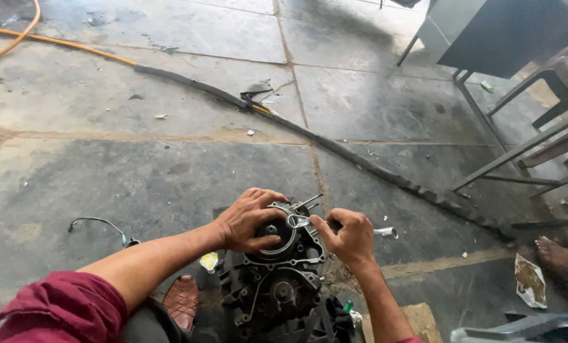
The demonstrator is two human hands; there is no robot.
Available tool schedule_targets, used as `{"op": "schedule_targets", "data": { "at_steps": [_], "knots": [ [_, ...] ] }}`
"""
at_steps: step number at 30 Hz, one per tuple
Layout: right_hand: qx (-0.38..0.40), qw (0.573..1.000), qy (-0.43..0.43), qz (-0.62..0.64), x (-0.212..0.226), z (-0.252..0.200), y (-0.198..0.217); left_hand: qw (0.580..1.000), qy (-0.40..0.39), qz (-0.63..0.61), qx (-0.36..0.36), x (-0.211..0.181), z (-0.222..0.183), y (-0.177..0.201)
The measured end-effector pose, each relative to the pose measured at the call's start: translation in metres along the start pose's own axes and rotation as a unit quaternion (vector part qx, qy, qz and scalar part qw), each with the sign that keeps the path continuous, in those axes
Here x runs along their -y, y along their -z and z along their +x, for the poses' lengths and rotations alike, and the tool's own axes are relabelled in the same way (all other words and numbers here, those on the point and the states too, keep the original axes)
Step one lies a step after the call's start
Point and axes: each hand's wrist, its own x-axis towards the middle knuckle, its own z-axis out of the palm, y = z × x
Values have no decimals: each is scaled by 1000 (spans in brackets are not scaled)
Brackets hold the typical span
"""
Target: The person removes a cover from an engine by hand, uses a wrench to loosen a bolt, and then pulls out a circular metal component and a ring.
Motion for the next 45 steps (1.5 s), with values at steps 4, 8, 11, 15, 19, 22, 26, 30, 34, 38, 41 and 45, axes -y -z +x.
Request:
{"op": "schedule_targets", "data": {
  "at_steps": [4, 8, 11, 15, 19, 22, 26, 30, 34, 38, 41, 45],
  "knots": [
    [32, 997, -54, 32, -38, -18, 14, 996, -30, 73, 43, 4, -9, -7],
    [15, 981, -194, 6, -68, -30, 15, 994, 10, 103, 30, -6, -9, -11],
    [55, 965, -255, -3, -123, -43, 1, 987, 101, 113, 51, -17, -4, -6],
    [134, 949, -283, 30, -191, -60, -18, 967, 188, 158, 73, -32, 7, 5],
    [180, 898, -370, 157, -194, -83, -8, 982, 116, 143, 42, -13, -2, -6],
    [161, 886, -386, 201, -205, -96, -15, 973, 36, 213, 86, -20, -3, -4],
    [165, 884, -405, 163, -237, -106, -37, 969, 41, 225, 95, -21, -1, -12],
    [249, 871, -414, 95, -251, -116, -70, 941, 83, 311, 101, -24, 1, -9],
    [362, 807, -458, 90, -251, -145, -99, 938, 94, 319, 97, -21, 2, -11],
    [428, 782, -441, 105, -263, -154, -122, 951, 46, 286, 105, -8, -1, -8],
    [419, 799, -429, 31, -258, -138, -115, 928, 0, 352, 125, -17, 8, -4],
    [223, 918, -327, 6, -236, -103, -106, 925, 42, 343, 156, -20, 11, -4]
  ]
}}
